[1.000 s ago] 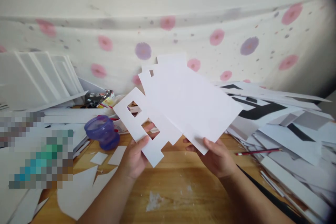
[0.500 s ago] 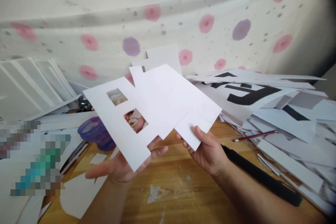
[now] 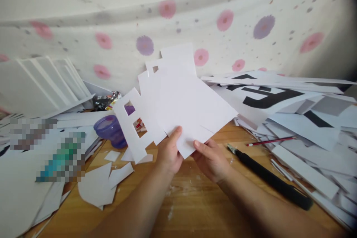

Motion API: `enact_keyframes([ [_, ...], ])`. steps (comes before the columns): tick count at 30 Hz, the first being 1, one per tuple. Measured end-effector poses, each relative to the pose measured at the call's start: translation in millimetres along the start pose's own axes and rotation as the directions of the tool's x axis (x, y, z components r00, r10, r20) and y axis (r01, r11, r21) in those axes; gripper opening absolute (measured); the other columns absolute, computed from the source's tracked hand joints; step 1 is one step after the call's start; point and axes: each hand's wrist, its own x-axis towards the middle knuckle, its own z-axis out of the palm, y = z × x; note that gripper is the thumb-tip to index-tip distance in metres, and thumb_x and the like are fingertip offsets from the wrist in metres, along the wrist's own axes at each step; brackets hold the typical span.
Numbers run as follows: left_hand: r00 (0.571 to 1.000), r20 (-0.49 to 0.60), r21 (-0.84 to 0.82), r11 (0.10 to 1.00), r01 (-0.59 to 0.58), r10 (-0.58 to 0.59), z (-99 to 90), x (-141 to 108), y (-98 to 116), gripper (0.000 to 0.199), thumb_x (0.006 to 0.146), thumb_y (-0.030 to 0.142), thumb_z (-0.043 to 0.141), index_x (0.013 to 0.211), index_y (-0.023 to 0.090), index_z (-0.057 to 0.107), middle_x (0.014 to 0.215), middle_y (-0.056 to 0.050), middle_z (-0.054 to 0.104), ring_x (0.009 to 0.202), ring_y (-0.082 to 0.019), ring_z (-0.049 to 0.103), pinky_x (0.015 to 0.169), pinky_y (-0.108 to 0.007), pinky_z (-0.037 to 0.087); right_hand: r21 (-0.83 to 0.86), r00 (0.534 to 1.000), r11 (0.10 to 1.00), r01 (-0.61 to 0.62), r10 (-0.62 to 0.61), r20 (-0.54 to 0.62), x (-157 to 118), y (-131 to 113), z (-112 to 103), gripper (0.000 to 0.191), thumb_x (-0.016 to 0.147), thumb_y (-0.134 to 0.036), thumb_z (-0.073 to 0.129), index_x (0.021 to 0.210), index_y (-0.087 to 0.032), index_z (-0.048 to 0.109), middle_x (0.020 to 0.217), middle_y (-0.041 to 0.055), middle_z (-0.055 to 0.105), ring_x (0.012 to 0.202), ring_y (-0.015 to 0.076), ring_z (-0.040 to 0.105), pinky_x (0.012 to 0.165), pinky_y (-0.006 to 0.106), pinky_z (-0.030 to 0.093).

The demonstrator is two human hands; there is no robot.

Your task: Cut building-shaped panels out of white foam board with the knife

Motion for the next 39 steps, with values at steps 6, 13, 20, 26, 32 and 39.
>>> enact_keyframes([
  [6, 1.000, -0.014, 0.043, 0.999, 0.012, -0.012, -14.3, 4, 4, 0.046, 0.066, 0.024, 0.085, 0.108, 0.013, 0.069, 0.109, -0.014, 0.073, 0.113, -0.036, 0.064, 0.095, -0.047, 0.054, -0.054, 0.990, 0.998, 0.044, -0.051, -0.132, 9, -13, -15, 0.044, 0.076, -0.049, 0.075, 0.110, -0.022, 0.068, 0.115, 0.0106, 0.071, 0.113, 0.0331, 0.062, 0.090, 0.050, 0.054],
  [13, 0.997, 0.072, 0.086, 0.996, -0.017, 0.011, -18.8, 2, 7, 0.060, 0.066, 0.023, 0.087, 0.121, 0.017, 0.066, 0.112, -0.012, 0.073, 0.114, -0.034, 0.064, 0.096, -0.045, 0.055, -0.066, 0.930, 0.992, 0.112, -0.128, -0.344, 16, -26, -17, 0.062, 0.079, -0.036, 0.074, 0.136, -0.025, 0.052, 0.130, 0.0092, 0.063, 0.127, 0.0315, 0.052, 0.099, 0.048, 0.050],
  [20, 0.966, 0.227, 0.119, 0.988, 0.097, -0.123, -20.7, 0, 12, 0.062, 0.062, 0.023, 0.087, 0.121, 0.019, 0.067, 0.111, -0.011, 0.074, 0.111, -0.035, 0.066, 0.093, -0.046, 0.055, -0.064, 0.930, 0.984, 0.168, -0.180, -0.322, 14, -23, -14, 0.060, 0.082, -0.035, 0.072, 0.137, -0.026, 0.050, 0.136, 0.0086, 0.060, 0.131, 0.0301, 0.050, 0.107, 0.049, 0.045],
  [26, 0.966, 0.220, 0.099, 0.988, 0.114, -0.134, -19.2, -1, 10, 0.062, 0.066, 0.022, 0.085, 0.125, 0.019, 0.064, 0.112, -0.011, 0.073, 0.112, -0.033, 0.065, 0.097, -0.046, 0.052, -0.104, 0.912, 0.978, 0.180, -0.206, -0.355, 16, -23, -14, 0.060, 0.083, -0.039, 0.071, 0.138, -0.028, 0.050, 0.135, 0.0067, 0.061, 0.131, 0.0273, 0.051, 0.109, 0.046, 0.045],
  [32, 0.972, 0.173, 0.115, 0.983, 0.141, -0.160, -23.0, 1, 11, 0.060, 0.065, 0.023, 0.086, 0.121, 0.017, 0.065, 0.107, -0.011, 0.074, 0.106, -0.033, 0.067, 0.092, -0.045, 0.054, -0.156, 0.907, 0.964, 0.213, -0.255, -0.335, 17, -21, -17, 0.061, 0.080, -0.042, 0.073, 0.136, -0.030, 0.052, 0.132, 0.0068, 0.063, 0.131, 0.0271, 0.052, 0.110, 0.048, 0.043],
  [39, 0.978, 0.170, 0.096, 0.990, 0.105, -0.120, -22.2, 1, 8, 0.061, 0.067, 0.026, 0.085, 0.124, 0.018, 0.064, 0.109, -0.011, 0.074, 0.104, -0.032, 0.069, 0.090, -0.044, 0.056, -0.128, 0.910, 0.965, 0.227, -0.257, -0.326, 16, -23, -14, 0.060, 0.079, -0.038, 0.074, 0.135, -0.033, 0.052, 0.137, 0.0047, 0.060, 0.131, 0.0260, 0.052, 0.110, 0.046, 0.043],
])
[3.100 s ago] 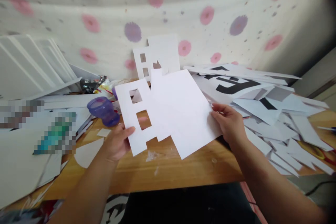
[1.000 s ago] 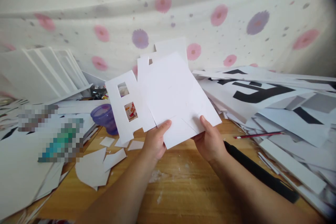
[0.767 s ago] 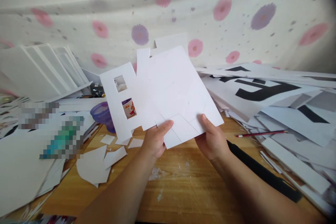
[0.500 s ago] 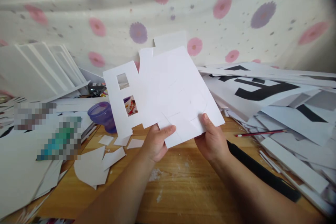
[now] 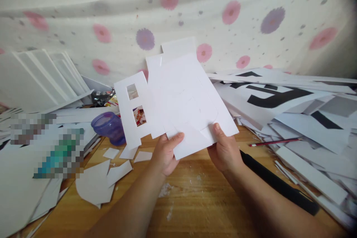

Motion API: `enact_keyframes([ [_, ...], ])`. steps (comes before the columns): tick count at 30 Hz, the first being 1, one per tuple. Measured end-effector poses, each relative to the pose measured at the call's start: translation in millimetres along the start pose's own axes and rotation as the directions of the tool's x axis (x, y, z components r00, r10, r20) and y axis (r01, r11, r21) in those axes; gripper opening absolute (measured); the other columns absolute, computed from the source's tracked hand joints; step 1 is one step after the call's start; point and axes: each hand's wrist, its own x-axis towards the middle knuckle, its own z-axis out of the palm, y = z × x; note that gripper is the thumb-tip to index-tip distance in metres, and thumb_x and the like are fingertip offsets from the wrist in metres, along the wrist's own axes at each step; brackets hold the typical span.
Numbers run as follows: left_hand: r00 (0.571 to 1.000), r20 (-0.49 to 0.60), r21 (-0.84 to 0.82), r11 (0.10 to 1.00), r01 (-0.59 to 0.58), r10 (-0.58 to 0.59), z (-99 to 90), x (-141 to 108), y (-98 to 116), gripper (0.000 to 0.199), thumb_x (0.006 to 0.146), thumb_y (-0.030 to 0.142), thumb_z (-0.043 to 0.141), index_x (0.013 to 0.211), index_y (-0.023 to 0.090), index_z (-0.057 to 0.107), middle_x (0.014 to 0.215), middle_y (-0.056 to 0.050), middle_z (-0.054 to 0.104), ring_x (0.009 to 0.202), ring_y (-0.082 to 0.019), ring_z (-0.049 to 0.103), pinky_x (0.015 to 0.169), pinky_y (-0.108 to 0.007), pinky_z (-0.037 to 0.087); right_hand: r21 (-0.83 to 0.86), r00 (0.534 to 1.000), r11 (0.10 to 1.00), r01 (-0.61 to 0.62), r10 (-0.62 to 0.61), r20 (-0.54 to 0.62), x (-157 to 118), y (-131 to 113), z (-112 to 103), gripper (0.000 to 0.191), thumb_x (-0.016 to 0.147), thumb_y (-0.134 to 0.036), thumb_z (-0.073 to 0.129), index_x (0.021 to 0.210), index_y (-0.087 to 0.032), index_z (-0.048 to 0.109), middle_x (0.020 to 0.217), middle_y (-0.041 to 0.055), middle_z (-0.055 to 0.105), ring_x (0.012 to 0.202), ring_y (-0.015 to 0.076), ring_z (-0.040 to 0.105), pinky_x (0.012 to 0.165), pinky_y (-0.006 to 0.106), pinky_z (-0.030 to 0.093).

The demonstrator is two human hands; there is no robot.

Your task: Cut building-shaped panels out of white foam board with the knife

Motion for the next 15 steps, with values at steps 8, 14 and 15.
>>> enact_keyframes([
  [8, 0.998, -0.009, -0.008, 0.998, -0.066, 0.066, 5.3, -2, -6, 0.063, 0.069, 0.027, 0.085, 0.126, 0.020, 0.062, 0.113, -0.010, 0.073, 0.112, -0.032, 0.065, 0.097, -0.044, 0.052, -0.045, 0.968, 0.989, -0.143, 0.150, 0.203, -7, 11, -5, 0.064, 0.069, -0.042, 0.084, 0.127, -0.026, 0.060, 0.111, 0.0092, 0.073, 0.109, 0.0317, 0.066, 0.093, 0.051, 0.054],
  [14, 0.999, -0.039, -0.190, 0.982, -0.017, 0.010, 9.3, -5, -10, 0.053, 0.069, 0.038, 0.084, 0.114, 0.016, 0.068, 0.116, -0.013, 0.071, 0.120, -0.035, 0.060, 0.100, -0.046, 0.051, -0.025, 0.943, 0.976, -0.215, 0.214, 0.255, -16, 15, -2, 0.066, 0.072, -0.026, 0.083, 0.132, -0.032, 0.055, 0.127, 0.0039, 0.067, 0.117, 0.0266, 0.062, 0.098, 0.044, 0.054],
  [15, 0.997, -0.073, -0.227, 0.973, -0.033, 0.017, 10.4, -5, -9, 0.051, 0.071, 0.042, 0.082, 0.113, 0.016, 0.068, 0.119, -0.013, 0.070, 0.122, -0.035, 0.058, 0.101, -0.046, 0.050, -0.019, 0.941, 0.976, -0.219, 0.216, 0.259, -18, 15, -1, 0.065, 0.071, -0.025, 0.083, 0.130, -0.032, 0.056, 0.127, 0.0038, 0.066, 0.117, 0.0266, 0.063, 0.098, 0.044, 0.053],
])
